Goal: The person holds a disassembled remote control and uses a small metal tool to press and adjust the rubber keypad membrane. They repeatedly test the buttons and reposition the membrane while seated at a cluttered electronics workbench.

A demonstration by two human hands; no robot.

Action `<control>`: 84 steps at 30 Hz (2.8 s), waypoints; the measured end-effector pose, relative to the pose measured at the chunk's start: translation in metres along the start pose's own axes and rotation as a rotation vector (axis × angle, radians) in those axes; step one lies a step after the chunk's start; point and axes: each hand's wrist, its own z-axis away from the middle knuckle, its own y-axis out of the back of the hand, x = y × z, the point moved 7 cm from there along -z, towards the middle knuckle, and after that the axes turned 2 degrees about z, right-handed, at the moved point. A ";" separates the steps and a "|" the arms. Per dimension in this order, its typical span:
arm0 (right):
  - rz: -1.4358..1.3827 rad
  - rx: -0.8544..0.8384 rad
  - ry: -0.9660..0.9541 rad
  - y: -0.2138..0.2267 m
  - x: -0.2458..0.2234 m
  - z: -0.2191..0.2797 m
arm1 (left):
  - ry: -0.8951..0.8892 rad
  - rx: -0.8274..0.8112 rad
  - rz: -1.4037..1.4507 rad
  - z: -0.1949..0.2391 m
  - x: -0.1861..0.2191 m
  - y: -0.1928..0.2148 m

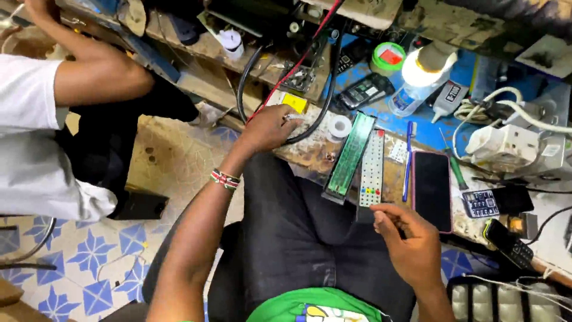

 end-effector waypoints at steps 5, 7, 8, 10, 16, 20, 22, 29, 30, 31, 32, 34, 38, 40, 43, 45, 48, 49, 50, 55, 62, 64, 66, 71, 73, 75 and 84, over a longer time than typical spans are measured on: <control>-0.151 0.124 0.122 -0.014 -0.033 -0.003 | -0.015 0.154 0.800 0.073 0.078 -0.018; -0.278 0.223 0.204 -0.017 -0.042 -0.005 | -0.144 -0.022 1.231 0.100 0.126 -0.055; -0.277 0.220 0.198 -0.019 -0.040 -0.004 | -0.137 -0.024 1.234 0.109 0.133 -0.061; -0.190 0.353 0.403 -0.012 -0.048 0.004 | 0.014 -0.125 1.417 0.124 0.147 -0.086; -0.039 0.428 0.431 -0.005 -0.050 0.022 | -0.085 -0.190 1.588 0.148 0.153 -0.090; -0.132 0.452 0.382 0.004 -0.054 0.032 | -0.011 -0.247 1.688 0.160 0.153 -0.094; -0.312 0.452 0.348 0.016 -0.057 0.032 | -0.083 -0.245 1.405 0.169 0.155 -0.079; 0.108 0.248 0.434 0.039 -0.104 0.043 | -0.242 0.202 0.860 0.189 0.170 -0.033; 0.200 0.226 0.489 0.036 -0.107 0.046 | -0.281 0.241 0.829 0.192 0.173 -0.029; 0.291 0.201 0.543 0.033 -0.110 0.049 | -0.319 0.280 0.797 0.196 0.176 -0.025; 0.291 0.194 0.535 0.032 -0.109 0.051 | -0.310 0.276 0.800 0.197 0.175 -0.026; 0.308 0.199 0.517 0.030 -0.109 0.055 | -0.330 0.315 0.753 0.200 0.177 -0.023; 0.294 0.208 0.538 0.027 -0.115 0.054 | -0.344 0.358 0.713 0.202 0.178 -0.018; 0.310 0.204 0.520 0.027 -0.114 0.055 | -0.346 0.355 0.715 0.203 0.179 -0.017; 0.314 0.215 0.517 0.028 -0.115 0.054 | -0.346 0.370 0.708 0.203 0.179 -0.016; 0.320 0.211 0.523 0.028 -0.114 0.053 | -0.348 0.377 0.697 0.203 0.179 -0.017; 0.325 0.205 0.525 0.028 -0.112 0.053 | -0.353 0.395 0.665 0.205 0.179 -0.017; 0.324 0.206 0.523 0.028 -0.111 0.053 | -0.360 0.407 0.644 0.205 0.180 -0.017; 0.324 0.205 0.523 0.027 -0.112 0.053 | -0.359 0.408 0.644 0.205 0.180 -0.017; 0.332 0.192 0.623 0.027 -0.121 0.053 | -0.371 0.451 0.576 0.207 0.182 -0.015; 0.262 0.115 0.666 0.026 -0.113 0.060 | -0.400 0.434 0.591 0.208 0.183 -0.013; 0.126 0.139 0.767 0.028 -0.107 0.065 | -0.369 0.308 0.704 0.206 0.181 -0.018; 0.078 0.062 0.729 0.033 -0.095 0.066 | -0.371 0.285 0.725 0.206 0.179 -0.018; 0.021 0.124 0.625 0.026 -0.105 0.066 | -0.430 0.271 0.730 0.208 0.184 -0.019; 0.064 0.212 0.596 0.027 -0.110 0.066 | -0.478 0.309 0.694 0.210 0.186 -0.016; 0.074 0.182 0.554 0.027 -0.109 0.064 | -0.471 0.287 0.697 0.210 0.184 -0.015; 0.186 0.150 0.339 0.033 -0.066 0.029 | -0.312 0.459 0.330 0.118 0.089 -0.007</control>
